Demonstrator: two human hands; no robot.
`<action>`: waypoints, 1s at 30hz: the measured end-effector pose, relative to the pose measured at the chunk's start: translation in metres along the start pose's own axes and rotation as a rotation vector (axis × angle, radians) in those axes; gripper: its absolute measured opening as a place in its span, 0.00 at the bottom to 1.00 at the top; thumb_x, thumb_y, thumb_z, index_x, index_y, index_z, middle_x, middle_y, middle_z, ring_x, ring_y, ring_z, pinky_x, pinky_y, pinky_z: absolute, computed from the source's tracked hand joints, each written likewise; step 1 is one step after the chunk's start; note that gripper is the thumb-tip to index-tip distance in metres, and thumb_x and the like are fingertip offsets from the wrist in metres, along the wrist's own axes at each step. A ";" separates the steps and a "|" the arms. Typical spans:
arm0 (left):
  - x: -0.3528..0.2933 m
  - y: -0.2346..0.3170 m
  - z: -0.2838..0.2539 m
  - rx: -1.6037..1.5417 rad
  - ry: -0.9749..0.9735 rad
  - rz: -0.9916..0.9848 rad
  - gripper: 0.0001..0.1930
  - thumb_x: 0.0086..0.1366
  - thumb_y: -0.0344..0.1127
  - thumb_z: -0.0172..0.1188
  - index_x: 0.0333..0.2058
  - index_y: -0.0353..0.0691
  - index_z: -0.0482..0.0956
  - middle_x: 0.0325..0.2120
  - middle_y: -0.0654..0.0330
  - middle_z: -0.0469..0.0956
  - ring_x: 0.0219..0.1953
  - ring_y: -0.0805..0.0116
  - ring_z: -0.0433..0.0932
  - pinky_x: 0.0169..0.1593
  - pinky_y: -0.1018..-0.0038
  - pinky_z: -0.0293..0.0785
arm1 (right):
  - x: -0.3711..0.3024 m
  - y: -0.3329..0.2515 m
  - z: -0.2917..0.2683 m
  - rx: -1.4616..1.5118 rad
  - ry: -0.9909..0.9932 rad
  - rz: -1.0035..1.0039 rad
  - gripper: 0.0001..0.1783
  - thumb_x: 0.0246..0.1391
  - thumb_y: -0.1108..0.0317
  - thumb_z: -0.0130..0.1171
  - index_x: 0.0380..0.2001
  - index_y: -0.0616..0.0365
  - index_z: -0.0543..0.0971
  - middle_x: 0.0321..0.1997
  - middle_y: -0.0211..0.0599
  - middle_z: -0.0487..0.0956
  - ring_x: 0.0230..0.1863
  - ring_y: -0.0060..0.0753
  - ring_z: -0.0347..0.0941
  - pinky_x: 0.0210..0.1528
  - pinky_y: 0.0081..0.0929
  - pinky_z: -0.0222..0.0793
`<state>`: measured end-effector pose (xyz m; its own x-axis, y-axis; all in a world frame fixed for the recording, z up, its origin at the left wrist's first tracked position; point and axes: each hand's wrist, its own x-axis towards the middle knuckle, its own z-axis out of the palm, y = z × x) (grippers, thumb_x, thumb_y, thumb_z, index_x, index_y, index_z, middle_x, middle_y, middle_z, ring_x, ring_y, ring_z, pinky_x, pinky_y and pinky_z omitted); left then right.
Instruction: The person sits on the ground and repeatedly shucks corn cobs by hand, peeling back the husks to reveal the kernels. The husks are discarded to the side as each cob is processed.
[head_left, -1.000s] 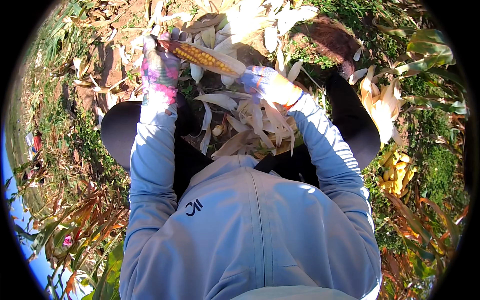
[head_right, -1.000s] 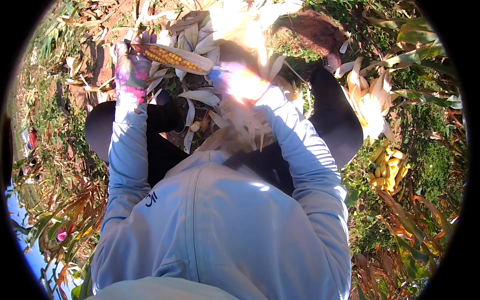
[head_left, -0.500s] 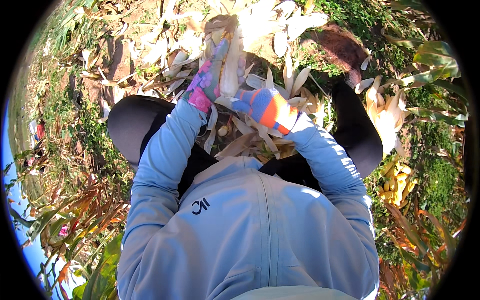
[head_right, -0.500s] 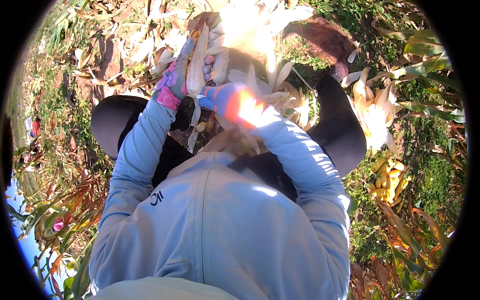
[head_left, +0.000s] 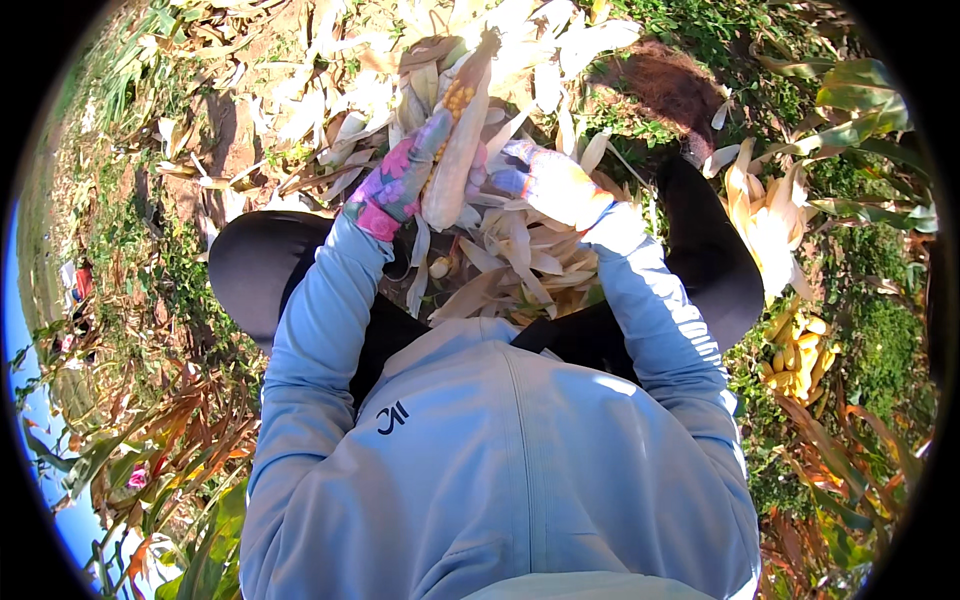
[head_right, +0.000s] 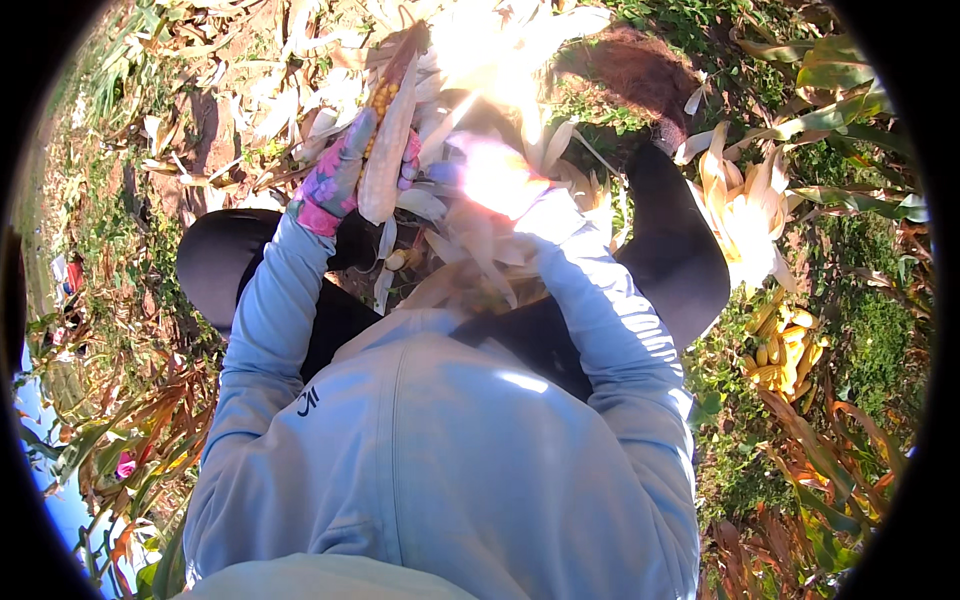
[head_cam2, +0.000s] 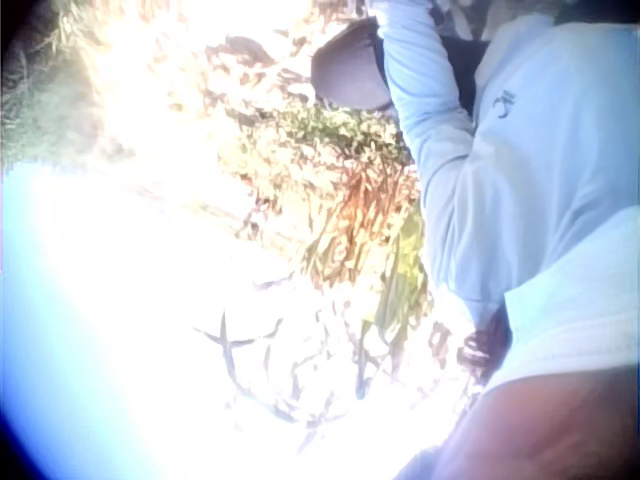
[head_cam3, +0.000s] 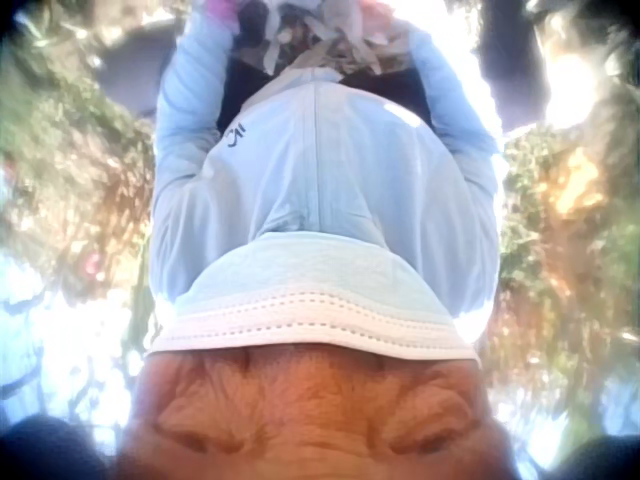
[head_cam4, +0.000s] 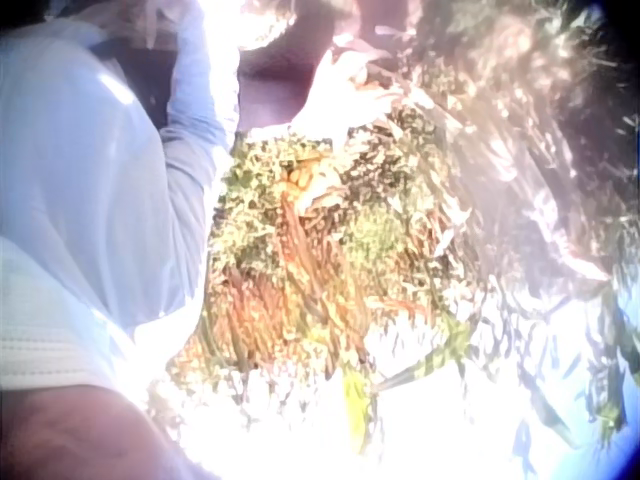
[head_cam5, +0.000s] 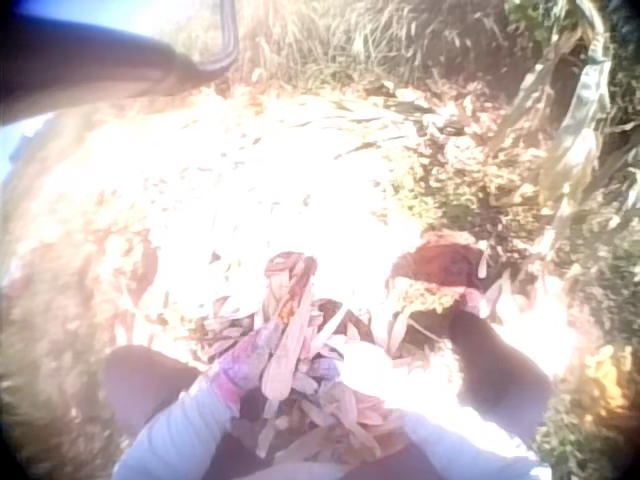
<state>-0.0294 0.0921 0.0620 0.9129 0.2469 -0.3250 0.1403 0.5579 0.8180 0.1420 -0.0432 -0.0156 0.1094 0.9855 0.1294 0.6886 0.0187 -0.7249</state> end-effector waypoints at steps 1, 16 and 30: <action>-0.002 -0.007 -0.002 0.007 0.029 0.015 0.29 0.58 0.59 0.49 0.43 0.36 0.69 0.28 0.58 0.74 0.28 0.69 0.75 0.33 0.73 0.74 | 0.016 -0.034 -0.029 0.223 -0.065 0.135 0.16 0.52 0.61 0.53 0.38 0.64 0.73 0.35 0.42 0.76 0.36 0.42 0.72 0.41 0.30 0.66; 0.029 -0.054 0.005 0.402 0.295 0.206 0.32 0.47 0.42 0.68 0.47 0.33 0.65 0.43 0.57 0.72 0.45 0.69 0.69 0.49 0.77 0.65 | 0.028 -0.019 -0.035 0.729 0.235 0.149 0.11 0.50 0.70 0.56 0.36 0.65 0.74 0.31 0.29 0.76 0.29 0.16 0.69 0.33 0.15 0.65; 0.007 -0.023 0.034 -0.111 -0.049 -0.111 0.37 0.56 0.70 0.35 0.42 0.38 0.67 0.23 0.60 0.71 0.23 0.68 0.71 0.27 0.76 0.68 | 0.025 -0.029 -0.061 0.451 0.157 -0.187 0.15 0.54 0.67 0.50 0.43 0.63 0.73 0.34 0.27 0.74 0.33 0.16 0.67 0.33 0.13 0.62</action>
<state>-0.0136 0.0535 0.0570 0.9120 0.1411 -0.3851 0.2012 0.6642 0.7200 0.1683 -0.0298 0.0493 0.1440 0.9220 0.3595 0.3328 0.2970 -0.8950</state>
